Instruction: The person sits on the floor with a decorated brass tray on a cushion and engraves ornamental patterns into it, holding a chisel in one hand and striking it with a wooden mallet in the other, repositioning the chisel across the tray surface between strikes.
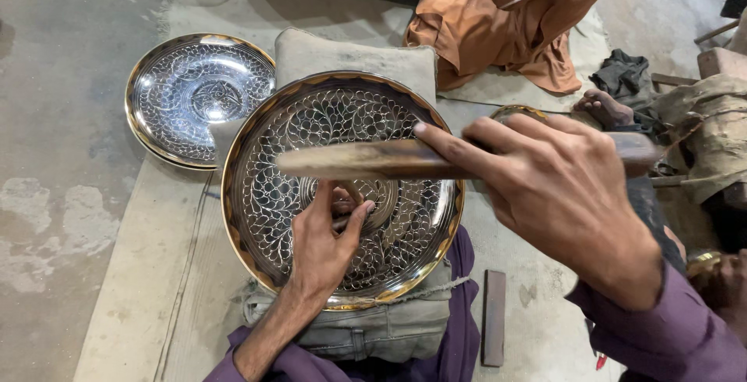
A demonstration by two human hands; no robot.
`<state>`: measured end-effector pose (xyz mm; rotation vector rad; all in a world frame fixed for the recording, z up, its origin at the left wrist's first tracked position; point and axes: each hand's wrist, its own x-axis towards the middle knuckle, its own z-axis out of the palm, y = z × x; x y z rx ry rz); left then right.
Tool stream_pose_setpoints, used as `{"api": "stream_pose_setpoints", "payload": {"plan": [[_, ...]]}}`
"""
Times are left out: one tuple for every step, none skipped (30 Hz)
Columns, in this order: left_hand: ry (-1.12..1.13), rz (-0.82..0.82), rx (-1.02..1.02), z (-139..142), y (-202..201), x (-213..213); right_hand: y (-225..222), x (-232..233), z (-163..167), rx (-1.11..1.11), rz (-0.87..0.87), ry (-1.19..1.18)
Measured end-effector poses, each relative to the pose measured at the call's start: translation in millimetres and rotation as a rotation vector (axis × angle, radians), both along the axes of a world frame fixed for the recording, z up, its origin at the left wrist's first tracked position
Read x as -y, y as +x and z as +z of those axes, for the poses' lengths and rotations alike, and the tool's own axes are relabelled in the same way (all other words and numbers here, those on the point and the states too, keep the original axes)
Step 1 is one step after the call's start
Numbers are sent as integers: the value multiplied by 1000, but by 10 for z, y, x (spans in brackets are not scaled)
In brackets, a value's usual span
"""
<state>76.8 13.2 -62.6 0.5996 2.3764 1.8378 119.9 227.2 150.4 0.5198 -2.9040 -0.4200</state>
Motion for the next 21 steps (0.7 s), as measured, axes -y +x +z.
{"api": "stream_pose_setpoints", "payload": {"plan": [[11,-2,2,-8,4,3,-12,9,-46,-47,14,-44],[22,-4,5,-12,10,4,-12,8,-77,-92,27,-88],[21,-5,-6,-9,2,4,-11,5,-88,-53,-15,-104],[21,-5,-17,-3,-8,0,-11,3,-97,-14,-55,-119],[21,-5,-28,7,-6,-1,-7,1,-105,26,-96,-134],[26,-9,-42,20,-12,-7,-3,-5,-108,-13,-76,-78],[30,-16,-58,38,-34,-14,4,-5,-108,-55,-58,-22],[36,-26,-73,55,-44,-20,19,-9,-109,-95,-42,35],[44,-42,-41,68,-45,-23,39,-11,-117,-76,-90,-71],[53,-57,-10,76,-57,-23,59,-10,-134,-57,-135,-176],[60,-69,22,88,-63,-14,81,-3,-147,-35,-179,-283],[54,-87,-15,98,-63,-9,112,-10,-149,-46,-162,-194],[48,-104,-57,109,-76,-9,149,-30,-143,-61,-145,-105],[40,-124,-101,119,-99,-8,188,-49,-143,-79,-130,-18],[22,-157,-86,125,-126,-1,214,-53,-166,-46,-209,-138],[7,-189,-69,121,-163,-1,226,-59,-200,-10,-287,-256],[-8,-219,-52,112,-200,-2,254,-68,-222,28,-362,-373],[15,-257,-114,96,-229,-2,305,-75,-232,11,-369,-273],[39,-295,-176,81,-265,4,357,-67,-235,-5,-374,-173],[61,-335,-240,64,-300,9,417,-55,-232,-22,-380,-75],[37,-376,-260,50,-341,8,885,-223,315,-23,-384,-78]]}}
